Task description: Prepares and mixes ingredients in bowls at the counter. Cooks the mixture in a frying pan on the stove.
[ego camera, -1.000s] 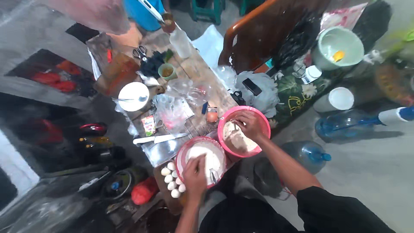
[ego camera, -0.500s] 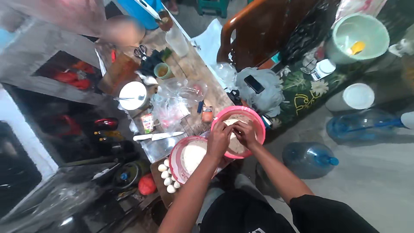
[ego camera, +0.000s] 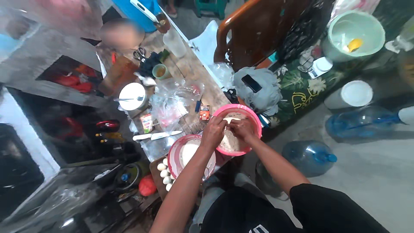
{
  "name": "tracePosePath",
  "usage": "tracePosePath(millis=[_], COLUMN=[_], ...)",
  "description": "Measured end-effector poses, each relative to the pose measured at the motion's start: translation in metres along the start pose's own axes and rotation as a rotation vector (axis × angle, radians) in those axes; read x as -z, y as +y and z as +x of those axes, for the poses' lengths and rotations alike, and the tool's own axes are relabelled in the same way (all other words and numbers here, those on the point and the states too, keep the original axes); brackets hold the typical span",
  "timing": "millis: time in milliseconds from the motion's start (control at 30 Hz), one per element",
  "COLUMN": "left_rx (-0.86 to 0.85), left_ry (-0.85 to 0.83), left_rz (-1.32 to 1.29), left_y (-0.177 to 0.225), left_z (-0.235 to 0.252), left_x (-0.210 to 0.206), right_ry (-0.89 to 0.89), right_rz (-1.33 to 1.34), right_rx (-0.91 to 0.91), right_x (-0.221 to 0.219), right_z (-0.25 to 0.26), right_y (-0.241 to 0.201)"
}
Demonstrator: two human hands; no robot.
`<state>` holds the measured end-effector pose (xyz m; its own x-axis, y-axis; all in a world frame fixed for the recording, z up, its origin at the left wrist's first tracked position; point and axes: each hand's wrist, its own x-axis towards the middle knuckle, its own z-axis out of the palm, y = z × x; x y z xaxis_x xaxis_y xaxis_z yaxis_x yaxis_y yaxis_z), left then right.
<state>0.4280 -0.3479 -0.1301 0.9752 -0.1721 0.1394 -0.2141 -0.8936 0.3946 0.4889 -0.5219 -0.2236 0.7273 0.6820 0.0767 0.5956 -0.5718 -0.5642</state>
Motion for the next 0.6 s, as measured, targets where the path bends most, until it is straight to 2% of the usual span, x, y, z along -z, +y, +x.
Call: tracePosePath(millis=[200,433,600], left_rx=[-0.002,0.052,0.090], left_ry=[0.062,0.086,0.028], left_rz=[0.049,0.041,-0.054], left_y=[0.006,0.029,0.056], left_z=[-0.017,-0.059,-0.118], left_x=[0.009,0.015,-0.015], right_ry=[-0.080,0.101,0.063], right_rz=[-0.100,-0.269,-0.168], right_rx=[-0.018,-0.282,-0.528], right_x=[0.019,0.063,0.070], right_z=[-0.004,-0.050,-0.087], right_y=[-0.012,-0.010,0.013])
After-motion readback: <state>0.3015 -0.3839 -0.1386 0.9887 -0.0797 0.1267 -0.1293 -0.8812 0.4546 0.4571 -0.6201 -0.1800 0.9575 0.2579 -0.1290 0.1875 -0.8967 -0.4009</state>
